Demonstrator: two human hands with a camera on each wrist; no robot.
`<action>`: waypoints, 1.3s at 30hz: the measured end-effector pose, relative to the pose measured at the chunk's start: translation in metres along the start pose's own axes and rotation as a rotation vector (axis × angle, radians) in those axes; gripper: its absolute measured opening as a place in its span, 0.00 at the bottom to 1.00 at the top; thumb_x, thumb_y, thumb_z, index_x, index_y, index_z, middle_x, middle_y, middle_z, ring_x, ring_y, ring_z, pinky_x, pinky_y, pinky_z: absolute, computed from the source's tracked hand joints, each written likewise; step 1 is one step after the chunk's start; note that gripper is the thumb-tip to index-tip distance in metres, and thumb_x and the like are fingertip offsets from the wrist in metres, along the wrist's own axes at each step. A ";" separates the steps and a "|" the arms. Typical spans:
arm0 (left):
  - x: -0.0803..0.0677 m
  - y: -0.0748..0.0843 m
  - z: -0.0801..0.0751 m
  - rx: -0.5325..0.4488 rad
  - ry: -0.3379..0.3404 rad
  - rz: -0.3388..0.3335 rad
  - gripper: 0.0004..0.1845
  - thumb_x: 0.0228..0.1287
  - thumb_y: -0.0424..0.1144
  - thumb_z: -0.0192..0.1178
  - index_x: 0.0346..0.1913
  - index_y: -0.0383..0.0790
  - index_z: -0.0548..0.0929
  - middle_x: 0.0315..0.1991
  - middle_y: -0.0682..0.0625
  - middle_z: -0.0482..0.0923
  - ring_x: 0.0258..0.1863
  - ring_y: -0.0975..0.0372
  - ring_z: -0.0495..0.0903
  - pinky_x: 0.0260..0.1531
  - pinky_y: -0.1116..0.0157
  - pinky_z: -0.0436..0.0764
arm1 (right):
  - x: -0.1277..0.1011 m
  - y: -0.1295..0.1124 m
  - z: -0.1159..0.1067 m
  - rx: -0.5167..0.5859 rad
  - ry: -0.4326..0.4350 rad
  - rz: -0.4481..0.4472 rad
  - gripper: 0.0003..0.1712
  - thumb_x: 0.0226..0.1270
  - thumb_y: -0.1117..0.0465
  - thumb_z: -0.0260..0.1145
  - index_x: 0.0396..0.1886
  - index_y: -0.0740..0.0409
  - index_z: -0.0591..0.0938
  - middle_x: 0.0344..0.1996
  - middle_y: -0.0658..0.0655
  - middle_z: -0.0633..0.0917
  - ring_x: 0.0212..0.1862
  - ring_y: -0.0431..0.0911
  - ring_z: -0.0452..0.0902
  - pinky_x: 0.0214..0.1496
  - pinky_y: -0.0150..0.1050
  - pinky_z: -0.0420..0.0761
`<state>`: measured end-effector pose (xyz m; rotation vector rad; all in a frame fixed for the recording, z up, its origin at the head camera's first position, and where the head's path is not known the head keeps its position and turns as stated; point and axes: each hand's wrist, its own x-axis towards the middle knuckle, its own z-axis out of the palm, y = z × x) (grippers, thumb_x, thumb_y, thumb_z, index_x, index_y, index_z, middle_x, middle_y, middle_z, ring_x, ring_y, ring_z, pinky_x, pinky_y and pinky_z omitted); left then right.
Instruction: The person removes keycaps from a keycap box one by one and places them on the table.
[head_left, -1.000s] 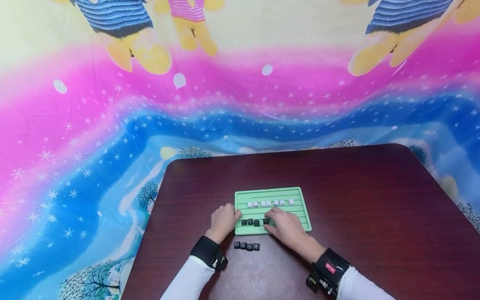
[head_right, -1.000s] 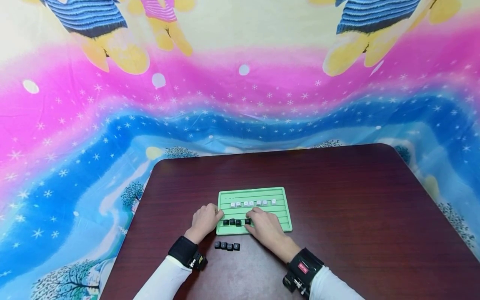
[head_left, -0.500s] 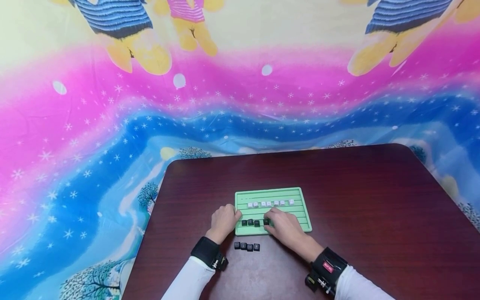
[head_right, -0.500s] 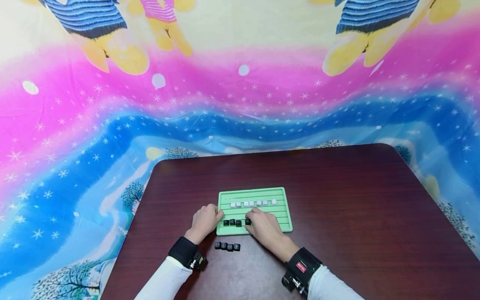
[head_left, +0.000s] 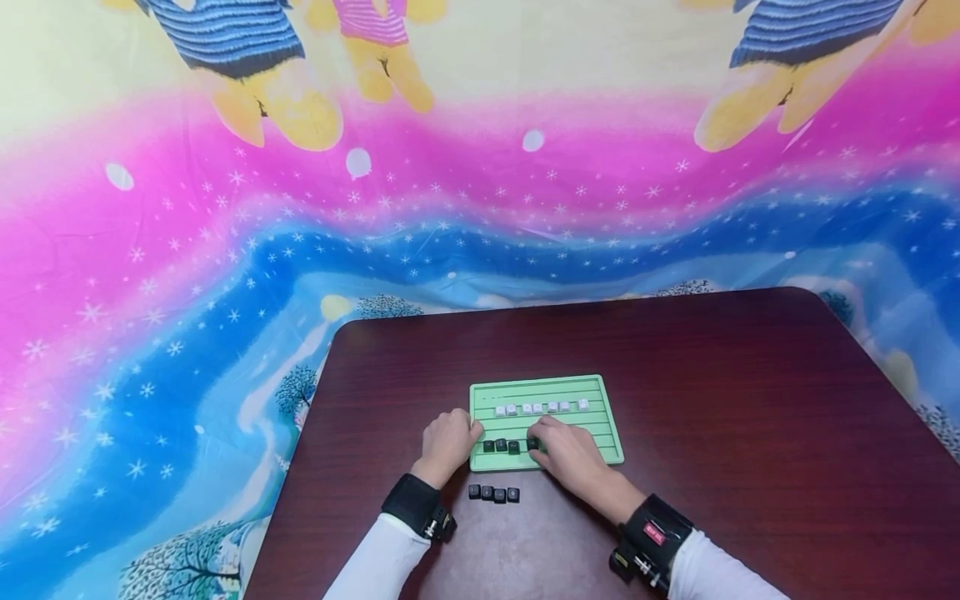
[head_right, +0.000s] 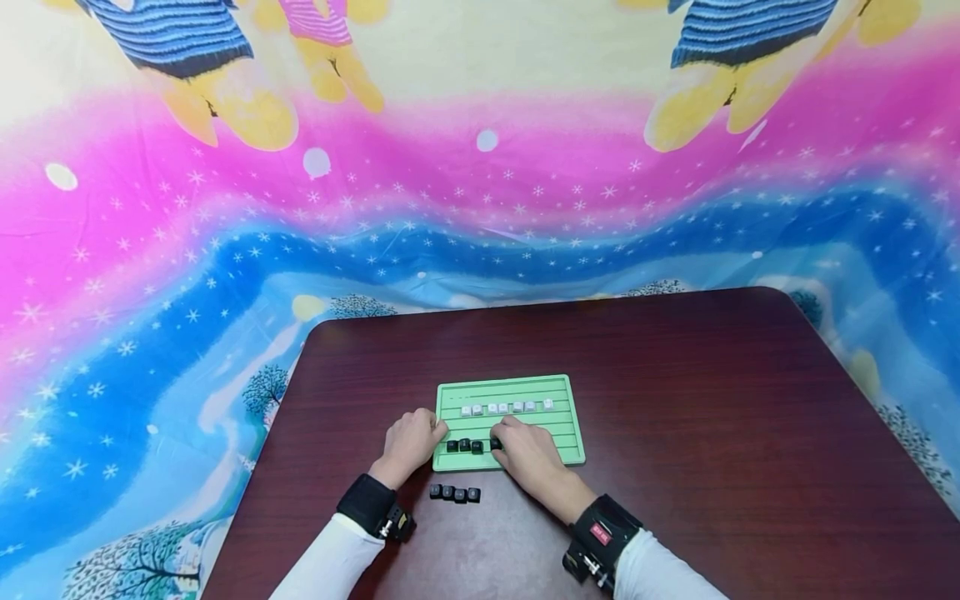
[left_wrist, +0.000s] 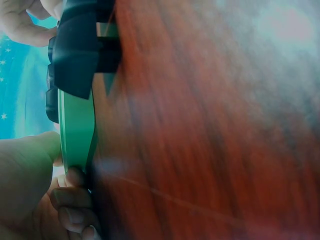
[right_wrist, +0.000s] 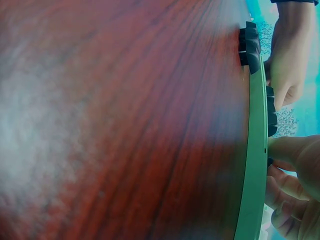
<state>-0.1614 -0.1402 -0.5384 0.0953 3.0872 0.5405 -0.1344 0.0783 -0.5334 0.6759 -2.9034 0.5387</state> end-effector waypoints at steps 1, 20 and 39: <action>0.000 0.000 0.000 0.000 -0.001 -0.001 0.28 0.69 0.43 0.55 0.12 0.50 0.55 0.12 0.59 0.46 0.11 0.65 0.48 0.14 0.68 0.49 | 0.000 0.000 0.000 0.000 0.000 -0.001 0.11 0.58 0.54 0.77 0.40 0.48 0.87 0.37 0.45 0.85 0.34 0.41 0.83 0.30 0.35 0.79; 0.000 -0.001 -0.002 -0.007 0.013 0.011 0.28 0.69 0.42 0.55 0.12 0.50 0.55 0.12 0.59 0.45 0.11 0.65 0.48 0.15 0.68 0.48 | 0.000 0.000 -0.004 -0.003 0.006 -0.018 0.10 0.59 0.56 0.76 0.40 0.48 0.86 0.36 0.46 0.86 0.33 0.40 0.82 0.31 0.35 0.79; -0.003 0.002 -0.005 -0.008 0.006 -0.002 0.29 0.69 0.42 0.57 0.12 0.50 0.55 0.12 0.59 0.46 0.11 0.65 0.49 0.15 0.68 0.49 | -0.010 -0.005 -0.010 0.021 0.033 -0.040 0.09 0.58 0.55 0.77 0.38 0.47 0.86 0.33 0.44 0.85 0.32 0.38 0.82 0.30 0.34 0.78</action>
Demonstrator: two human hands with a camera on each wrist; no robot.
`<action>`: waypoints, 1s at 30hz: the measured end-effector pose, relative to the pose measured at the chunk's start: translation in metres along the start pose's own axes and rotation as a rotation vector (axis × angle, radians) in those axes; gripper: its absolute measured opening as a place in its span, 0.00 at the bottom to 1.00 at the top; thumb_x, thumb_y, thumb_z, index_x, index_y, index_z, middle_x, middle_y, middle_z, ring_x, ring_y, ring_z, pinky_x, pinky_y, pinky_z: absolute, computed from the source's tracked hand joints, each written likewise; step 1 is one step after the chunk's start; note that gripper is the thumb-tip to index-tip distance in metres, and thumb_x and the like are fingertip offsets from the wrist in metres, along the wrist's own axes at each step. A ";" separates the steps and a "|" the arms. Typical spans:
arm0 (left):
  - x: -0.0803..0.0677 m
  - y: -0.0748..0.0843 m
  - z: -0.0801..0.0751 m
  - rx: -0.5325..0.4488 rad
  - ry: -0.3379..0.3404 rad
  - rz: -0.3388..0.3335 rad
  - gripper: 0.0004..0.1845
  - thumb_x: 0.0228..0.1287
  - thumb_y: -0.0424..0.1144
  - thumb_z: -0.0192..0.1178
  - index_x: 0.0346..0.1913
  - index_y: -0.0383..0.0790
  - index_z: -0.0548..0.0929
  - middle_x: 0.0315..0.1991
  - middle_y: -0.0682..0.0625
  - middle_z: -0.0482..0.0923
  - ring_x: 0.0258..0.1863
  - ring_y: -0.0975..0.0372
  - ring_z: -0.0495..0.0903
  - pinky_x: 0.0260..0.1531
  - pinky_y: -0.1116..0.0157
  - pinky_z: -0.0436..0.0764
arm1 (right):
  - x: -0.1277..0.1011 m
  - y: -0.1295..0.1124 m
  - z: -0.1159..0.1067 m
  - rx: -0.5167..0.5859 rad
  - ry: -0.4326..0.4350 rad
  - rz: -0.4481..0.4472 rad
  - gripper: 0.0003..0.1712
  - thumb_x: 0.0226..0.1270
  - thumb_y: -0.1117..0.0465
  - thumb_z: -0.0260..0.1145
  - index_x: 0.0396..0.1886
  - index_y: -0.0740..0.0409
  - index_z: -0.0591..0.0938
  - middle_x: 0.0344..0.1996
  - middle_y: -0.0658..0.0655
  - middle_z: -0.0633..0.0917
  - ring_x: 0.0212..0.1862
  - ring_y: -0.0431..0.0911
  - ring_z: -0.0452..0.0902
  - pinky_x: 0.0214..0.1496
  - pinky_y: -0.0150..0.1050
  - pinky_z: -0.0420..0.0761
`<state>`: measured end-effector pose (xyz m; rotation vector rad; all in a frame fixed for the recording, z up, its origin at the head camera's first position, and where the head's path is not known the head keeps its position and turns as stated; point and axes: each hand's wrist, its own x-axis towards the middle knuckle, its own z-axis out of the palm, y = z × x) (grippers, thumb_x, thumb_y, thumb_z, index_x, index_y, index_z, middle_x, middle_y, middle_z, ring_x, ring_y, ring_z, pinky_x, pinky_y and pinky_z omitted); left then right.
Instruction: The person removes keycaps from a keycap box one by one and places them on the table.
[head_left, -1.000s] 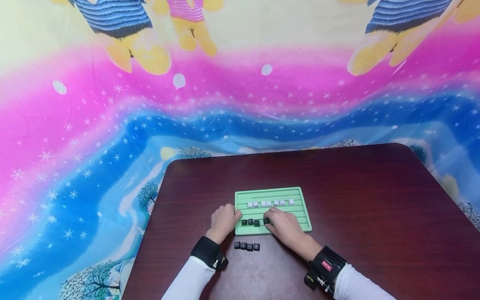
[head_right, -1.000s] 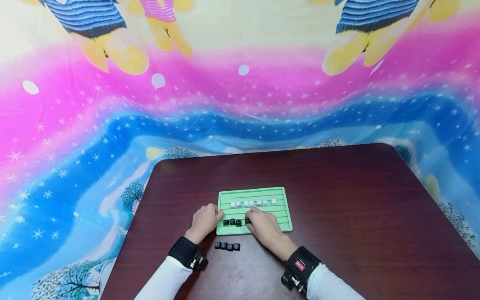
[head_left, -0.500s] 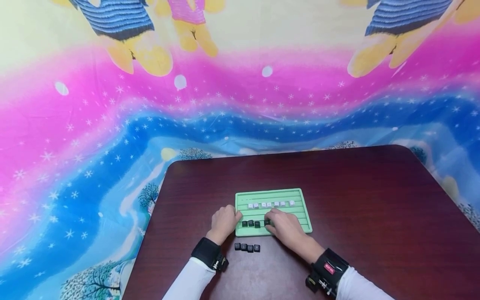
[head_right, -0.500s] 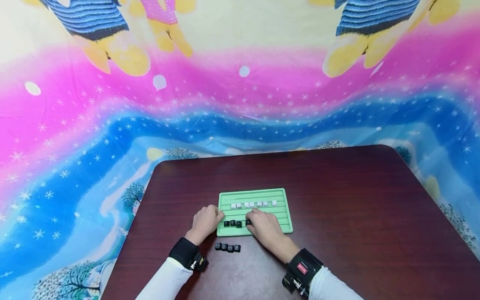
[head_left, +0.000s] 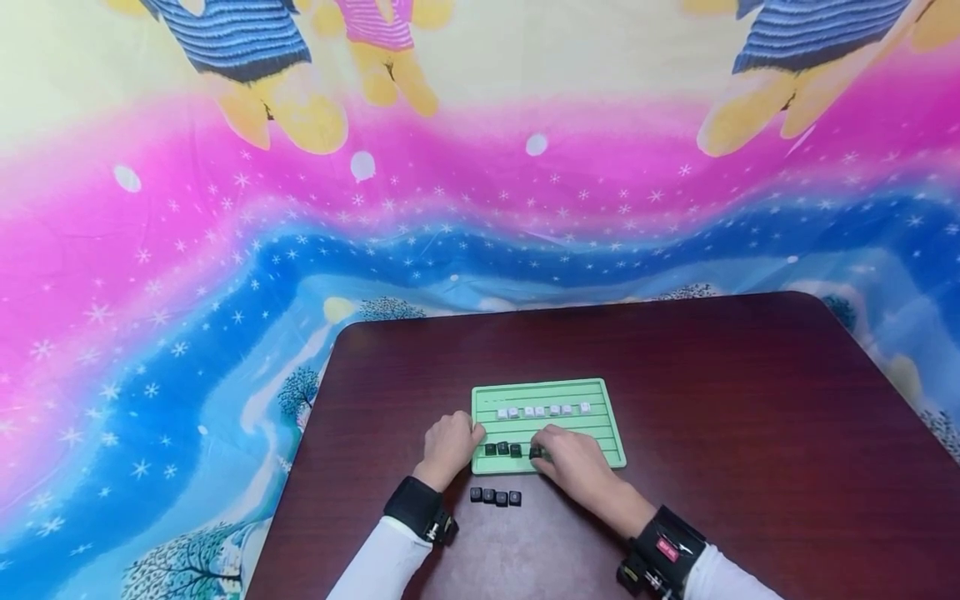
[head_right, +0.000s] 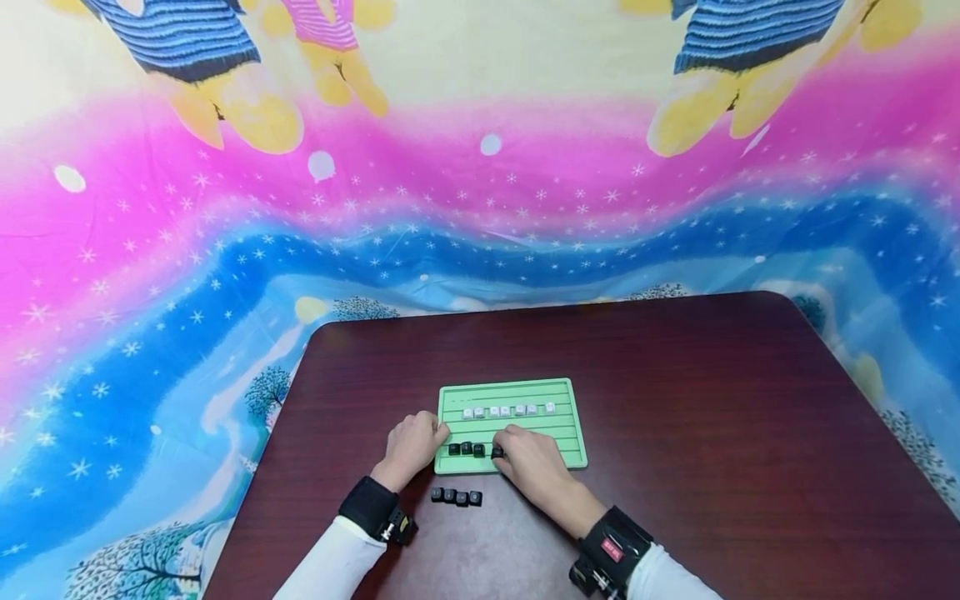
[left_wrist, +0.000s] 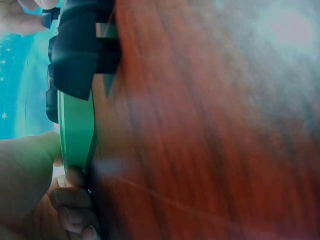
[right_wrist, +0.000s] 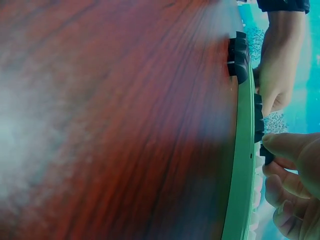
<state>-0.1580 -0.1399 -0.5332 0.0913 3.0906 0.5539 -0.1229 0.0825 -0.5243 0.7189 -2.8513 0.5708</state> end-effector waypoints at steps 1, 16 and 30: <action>0.000 0.000 0.000 0.000 -0.002 -0.001 0.29 0.69 0.42 0.57 0.12 0.50 0.55 0.12 0.59 0.46 0.11 0.65 0.49 0.15 0.68 0.50 | -0.001 0.000 0.000 0.002 0.001 -0.004 0.09 0.58 0.55 0.77 0.38 0.47 0.86 0.33 0.44 0.85 0.32 0.38 0.82 0.30 0.33 0.78; -0.001 0.001 -0.002 0.004 0.016 -0.003 0.28 0.68 0.41 0.57 0.12 0.49 0.54 0.12 0.60 0.45 0.12 0.65 0.49 0.15 0.68 0.50 | -0.010 -0.004 -0.002 -0.010 -0.002 -0.021 0.10 0.57 0.51 0.77 0.36 0.44 0.86 0.32 0.41 0.84 0.30 0.37 0.80 0.28 0.32 0.76; 0.001 0.001 -0.001 -0.002 -0.013 -0.026 0.28 0.69 0.43 0.57 0.12 0.49 0.56 0.12 0.58 0.48 0.12 0.64 0.51 0.15 0.67 0.52 | -0.013 -0.011 -0.004 -0.012 -0.026 -0.035 0.11 0.56 0.52 0.78 0.37 0.46 0.86 0.33 0.43 0.86 0.34 0.38 0.83 0.32 0.34 0.79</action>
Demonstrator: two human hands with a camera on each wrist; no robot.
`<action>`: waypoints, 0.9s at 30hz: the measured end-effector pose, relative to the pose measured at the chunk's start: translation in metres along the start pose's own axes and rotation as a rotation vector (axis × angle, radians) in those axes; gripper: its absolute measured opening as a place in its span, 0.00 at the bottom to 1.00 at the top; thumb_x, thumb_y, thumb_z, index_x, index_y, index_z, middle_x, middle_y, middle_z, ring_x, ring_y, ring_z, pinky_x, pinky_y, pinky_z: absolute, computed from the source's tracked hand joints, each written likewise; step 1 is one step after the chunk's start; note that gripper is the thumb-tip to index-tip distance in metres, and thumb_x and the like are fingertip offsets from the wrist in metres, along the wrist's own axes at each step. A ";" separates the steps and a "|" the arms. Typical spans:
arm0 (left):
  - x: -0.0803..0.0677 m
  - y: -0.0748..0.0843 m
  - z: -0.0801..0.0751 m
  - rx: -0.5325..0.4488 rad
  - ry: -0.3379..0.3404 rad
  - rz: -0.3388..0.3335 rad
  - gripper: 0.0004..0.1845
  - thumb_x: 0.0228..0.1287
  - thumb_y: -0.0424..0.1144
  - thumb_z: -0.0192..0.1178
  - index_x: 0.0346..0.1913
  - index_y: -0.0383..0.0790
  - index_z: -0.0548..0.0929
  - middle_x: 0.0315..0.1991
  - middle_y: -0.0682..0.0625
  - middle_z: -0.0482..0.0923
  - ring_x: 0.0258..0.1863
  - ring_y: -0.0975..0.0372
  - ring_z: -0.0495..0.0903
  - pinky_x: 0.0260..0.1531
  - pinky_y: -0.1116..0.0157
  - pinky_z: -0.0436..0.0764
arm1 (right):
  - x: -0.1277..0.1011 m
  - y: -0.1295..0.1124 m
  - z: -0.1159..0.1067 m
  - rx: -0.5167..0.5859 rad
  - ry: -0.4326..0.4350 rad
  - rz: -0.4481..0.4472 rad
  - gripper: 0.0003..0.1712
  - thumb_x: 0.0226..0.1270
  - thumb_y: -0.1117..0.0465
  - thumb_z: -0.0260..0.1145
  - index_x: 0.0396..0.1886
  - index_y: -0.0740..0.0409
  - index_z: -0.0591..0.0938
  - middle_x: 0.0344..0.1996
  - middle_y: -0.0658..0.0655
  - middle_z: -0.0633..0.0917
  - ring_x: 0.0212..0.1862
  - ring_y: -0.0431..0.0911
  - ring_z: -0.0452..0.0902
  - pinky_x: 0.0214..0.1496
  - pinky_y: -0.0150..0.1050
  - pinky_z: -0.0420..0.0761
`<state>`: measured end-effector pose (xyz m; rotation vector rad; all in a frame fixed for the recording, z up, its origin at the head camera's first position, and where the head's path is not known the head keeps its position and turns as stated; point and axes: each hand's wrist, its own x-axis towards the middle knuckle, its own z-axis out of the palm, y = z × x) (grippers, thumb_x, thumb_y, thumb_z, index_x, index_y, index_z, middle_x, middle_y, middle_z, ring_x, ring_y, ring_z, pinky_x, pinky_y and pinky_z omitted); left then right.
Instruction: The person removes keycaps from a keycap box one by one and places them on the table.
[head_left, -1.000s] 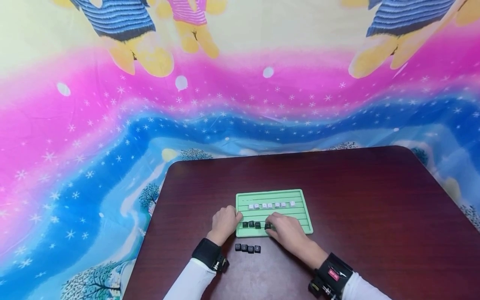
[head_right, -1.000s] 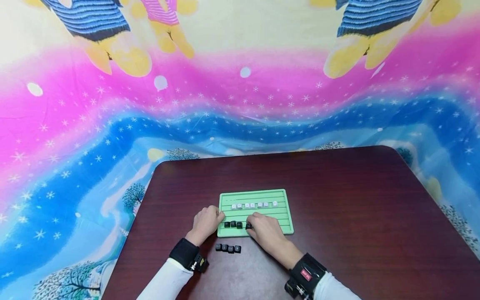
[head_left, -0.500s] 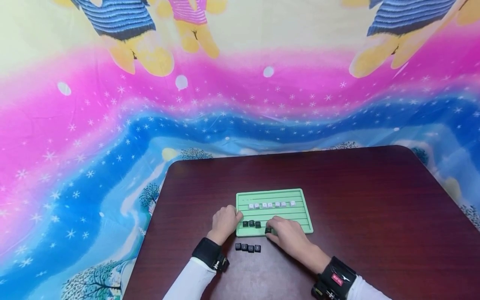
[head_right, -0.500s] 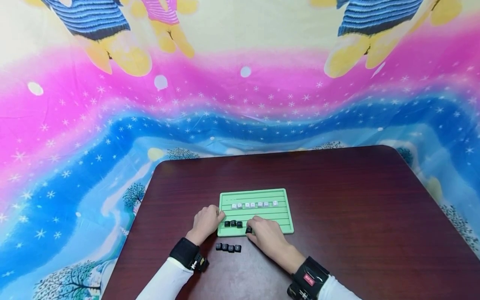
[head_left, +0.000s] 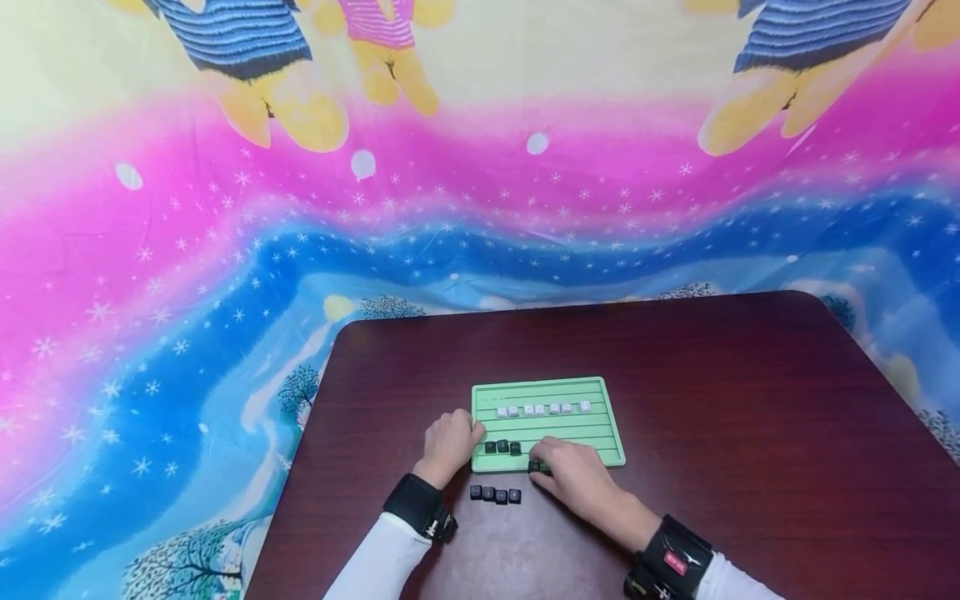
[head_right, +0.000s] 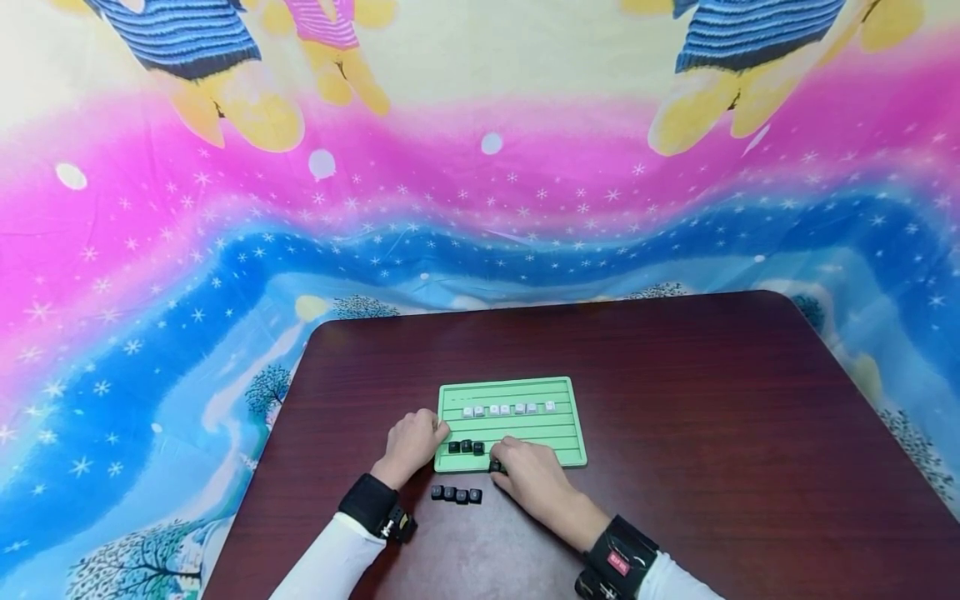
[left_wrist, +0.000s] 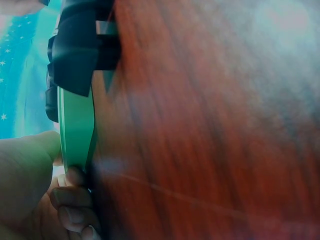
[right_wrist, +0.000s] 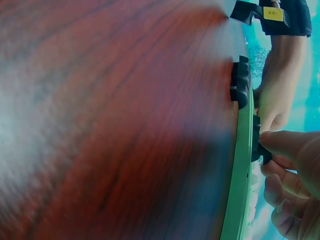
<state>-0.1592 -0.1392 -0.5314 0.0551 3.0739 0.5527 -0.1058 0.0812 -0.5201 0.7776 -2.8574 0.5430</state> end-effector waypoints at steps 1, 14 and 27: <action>0.000 0.000 0.000 -0.001 0.000 -0.002 0.28 0.68 0.43 0.57 0.12 0.49 0.56 0.12 0.58 0.48 0.12 0.63 0.51 0.16 0.67 0.52 | 0.000 0.000 0.000 0.003 -0.001 -0.006 0.11 0.55 0.52 0.78 0.37 0.46 0.86 0.33 0.43 0.86 0.34 0.38 0.83 0.32 0.34 0.79; 0.002 -0.002 0.002 0.004 -0.007 -0.001 0.28 0.69 0.45 0.57 0.13 0.49 0.56 0.12 0.58 0.48 0.12 0.64 0.51 0.16 0.67 0.52 | -0.007 -0.004 0.003 0.048 -0.032 -0.077 0.10 0.55 0.55 0.78 0.35 0.47 0.85 0.31 0.43 0.84 0.31 0.36 0.80 0.31 0.33 0.77; 0.002 -0.002 0.003 -0.006 -0.007 -0.012 0.28 0.69 0.45 0.57 0.13 0.48 0.57 0.12 0.58 0.49 0.12 0.63 0.53 0.16 0.66 0.53 | -0.013 -0.008 0.008 0.052 -0.068 -0.106 0.09 0.54 0.55 0.77 0.32 0.47 0.85 0.29 0.43 0.84 0.29 0.35 0.79 0.30 0.33 0.76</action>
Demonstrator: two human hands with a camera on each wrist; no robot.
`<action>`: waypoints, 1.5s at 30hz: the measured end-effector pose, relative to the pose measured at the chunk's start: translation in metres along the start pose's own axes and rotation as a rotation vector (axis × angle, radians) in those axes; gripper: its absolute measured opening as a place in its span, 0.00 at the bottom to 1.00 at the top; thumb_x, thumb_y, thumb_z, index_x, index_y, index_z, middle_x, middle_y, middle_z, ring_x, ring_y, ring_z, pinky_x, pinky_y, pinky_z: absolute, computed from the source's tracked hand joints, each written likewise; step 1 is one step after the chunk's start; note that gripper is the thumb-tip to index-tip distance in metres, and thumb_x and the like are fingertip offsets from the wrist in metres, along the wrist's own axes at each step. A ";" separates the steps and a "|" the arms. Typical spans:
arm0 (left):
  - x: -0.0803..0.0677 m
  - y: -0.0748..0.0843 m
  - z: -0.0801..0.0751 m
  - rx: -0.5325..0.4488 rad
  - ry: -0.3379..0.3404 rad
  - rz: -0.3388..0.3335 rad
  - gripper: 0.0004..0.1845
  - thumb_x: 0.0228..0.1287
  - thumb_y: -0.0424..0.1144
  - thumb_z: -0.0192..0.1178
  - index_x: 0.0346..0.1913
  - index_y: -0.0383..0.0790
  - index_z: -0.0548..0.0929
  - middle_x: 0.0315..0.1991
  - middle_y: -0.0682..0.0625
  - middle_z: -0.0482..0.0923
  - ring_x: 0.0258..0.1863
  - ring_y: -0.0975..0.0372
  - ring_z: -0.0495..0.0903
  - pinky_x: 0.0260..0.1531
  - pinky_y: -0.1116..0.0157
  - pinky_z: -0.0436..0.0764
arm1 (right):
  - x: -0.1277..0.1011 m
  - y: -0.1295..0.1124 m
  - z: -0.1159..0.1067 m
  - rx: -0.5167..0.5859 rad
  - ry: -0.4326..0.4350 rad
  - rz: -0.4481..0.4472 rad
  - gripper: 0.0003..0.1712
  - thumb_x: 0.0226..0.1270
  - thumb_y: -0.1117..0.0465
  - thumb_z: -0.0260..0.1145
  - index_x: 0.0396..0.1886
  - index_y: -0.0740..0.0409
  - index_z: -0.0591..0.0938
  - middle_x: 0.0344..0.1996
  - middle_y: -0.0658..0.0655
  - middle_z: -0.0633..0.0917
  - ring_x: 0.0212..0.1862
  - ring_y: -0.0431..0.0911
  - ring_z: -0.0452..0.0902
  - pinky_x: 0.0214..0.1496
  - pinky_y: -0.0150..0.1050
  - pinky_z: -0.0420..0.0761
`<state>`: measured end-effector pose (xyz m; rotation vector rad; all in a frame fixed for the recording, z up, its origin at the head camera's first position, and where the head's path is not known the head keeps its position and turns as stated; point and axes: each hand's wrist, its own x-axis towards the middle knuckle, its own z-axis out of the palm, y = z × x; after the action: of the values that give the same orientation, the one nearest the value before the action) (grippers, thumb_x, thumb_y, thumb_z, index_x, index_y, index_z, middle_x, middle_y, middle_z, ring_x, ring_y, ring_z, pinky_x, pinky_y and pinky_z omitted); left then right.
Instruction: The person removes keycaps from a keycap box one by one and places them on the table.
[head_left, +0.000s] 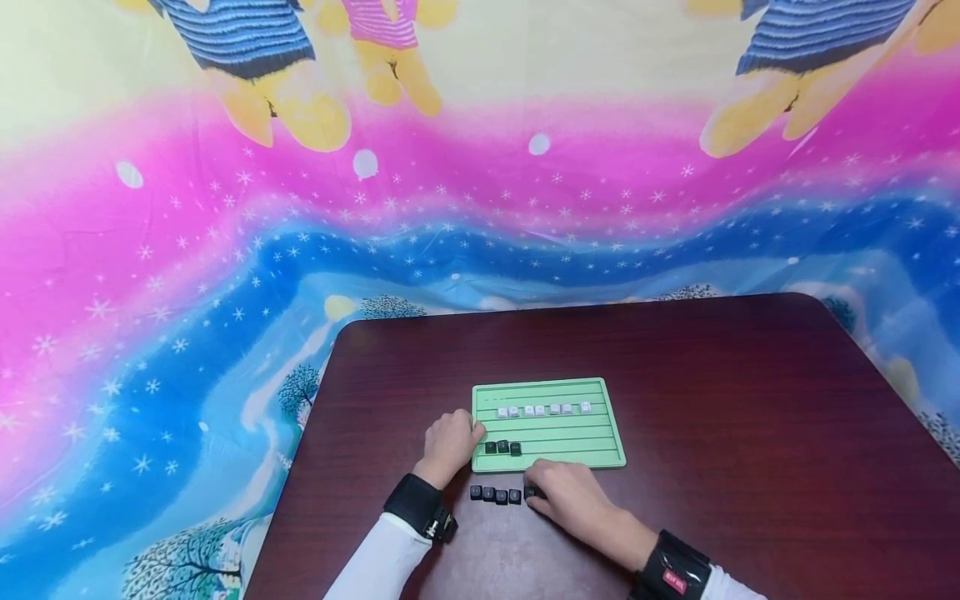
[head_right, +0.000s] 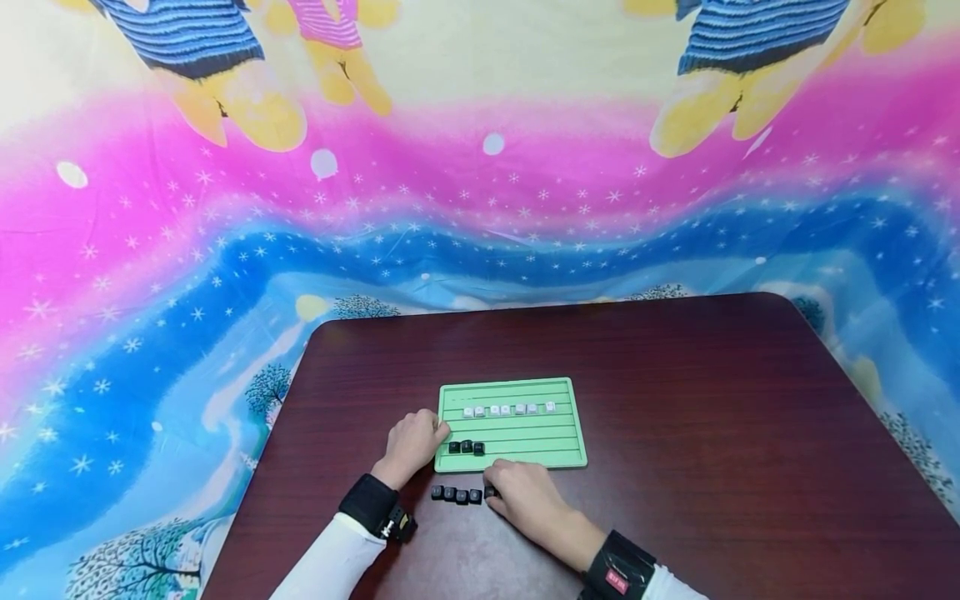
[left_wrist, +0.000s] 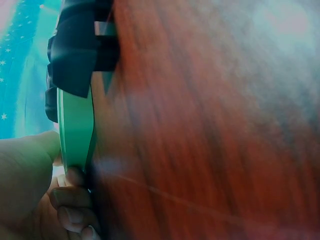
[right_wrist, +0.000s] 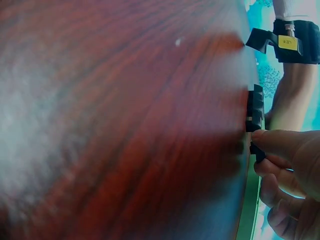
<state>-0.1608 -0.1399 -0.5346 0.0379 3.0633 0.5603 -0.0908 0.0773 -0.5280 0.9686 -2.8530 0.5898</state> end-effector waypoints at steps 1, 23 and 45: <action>0.000 0.000 0.000 0.001 0.000 0.001 0.28 0.69 0.45 0.57 0.13 0.48 0.57 0.12 0.58 0.49 0.12 0.63 0.52 0.16 0.66 0.53 | 0.000 0.000 0.000 -0.002 -0.001 -0.002 0.09 0.55 0.55 0.77 0.32 0.47 0.85 0.29 0.43 0.84 0.29 0.35 0.79 0.30 0.33 0.76; 0.000 0.000 0.000 0.000 0.003 0.007 0.28 0.69 0.44 0.57 0.12 0.49 0.57 0.12 0.58 0.49 0.11 0.63 0.52 0.15 0.67 0.52 | -0.002 -0.005 0.006 0.024 -0.023 -0.007 0.09 0.54 0.54 0.78 0.30 0.47 0.84 0.26 0.42 0.82 0.26 0.32 0.73 0.27 0.31 0.72; 0.000 -0.001 0.000 0.002 0.010 0.022 0.28 0.69 0.44 0.57 0.12 0.49 0.57 0.12 0.59 0.48 0.11 0.64 0.51 0.15 0.67 0.51 | 0.002 -0.003 0.002 0.028 0.020 0.014 0.09 0.58 0.50 0.75 0.33 0.47 0.86 0.27 0.42 0.82 0.26 0.32 0.73 0.27 0.29 0.72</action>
<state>-0.1604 -0.1407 -0.5353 0.0698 3.0764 0.5609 -0.0904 0.0734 -0.5280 0.9426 -2.8436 0.6383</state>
